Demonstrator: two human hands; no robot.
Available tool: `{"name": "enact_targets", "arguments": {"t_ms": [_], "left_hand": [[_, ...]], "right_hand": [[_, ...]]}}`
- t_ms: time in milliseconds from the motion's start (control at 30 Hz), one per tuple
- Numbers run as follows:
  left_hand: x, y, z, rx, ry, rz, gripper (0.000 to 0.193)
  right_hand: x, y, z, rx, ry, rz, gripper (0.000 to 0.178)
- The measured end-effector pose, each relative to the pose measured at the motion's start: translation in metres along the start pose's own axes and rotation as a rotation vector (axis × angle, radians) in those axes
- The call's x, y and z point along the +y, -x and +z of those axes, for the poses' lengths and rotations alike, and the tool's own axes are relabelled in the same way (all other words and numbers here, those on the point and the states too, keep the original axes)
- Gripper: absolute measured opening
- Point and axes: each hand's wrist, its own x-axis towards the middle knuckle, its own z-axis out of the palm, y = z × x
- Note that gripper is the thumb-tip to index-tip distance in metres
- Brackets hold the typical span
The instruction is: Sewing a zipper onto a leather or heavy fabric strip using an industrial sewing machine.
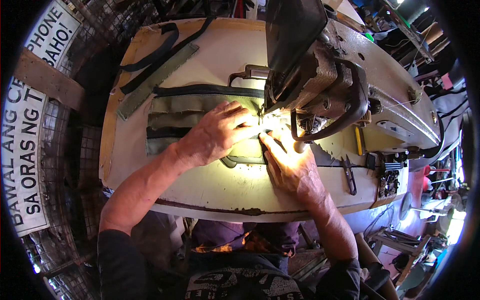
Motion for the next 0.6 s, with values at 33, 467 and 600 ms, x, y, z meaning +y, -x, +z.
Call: {"name": "enact_targets", "arguments": {"t_ms": [33, 467, 600], "left_hand": [[-0.0007, 0.0001, 0.0007, -0.007, 0.002, 0.003, 0.031], [-0.0030, 0.0009, -0.0007, -0.049, 0.020, 0.036, 0.025], [-0.0061, 0.0003, -0.0001, -0.101, 0.052, 0.043, 0.030]], "right_hand": [[0.0000, 0.0006, -0.0005, 0.009, 0.011, -0.003, 0.037], [0.0009, 0.0041, 0.0031, -0.050, 0.158, -0.031, 0.038], [0.0025, 0.0016, 0.0012, 0.000, 0.112, -0.074, 0.033]]}}
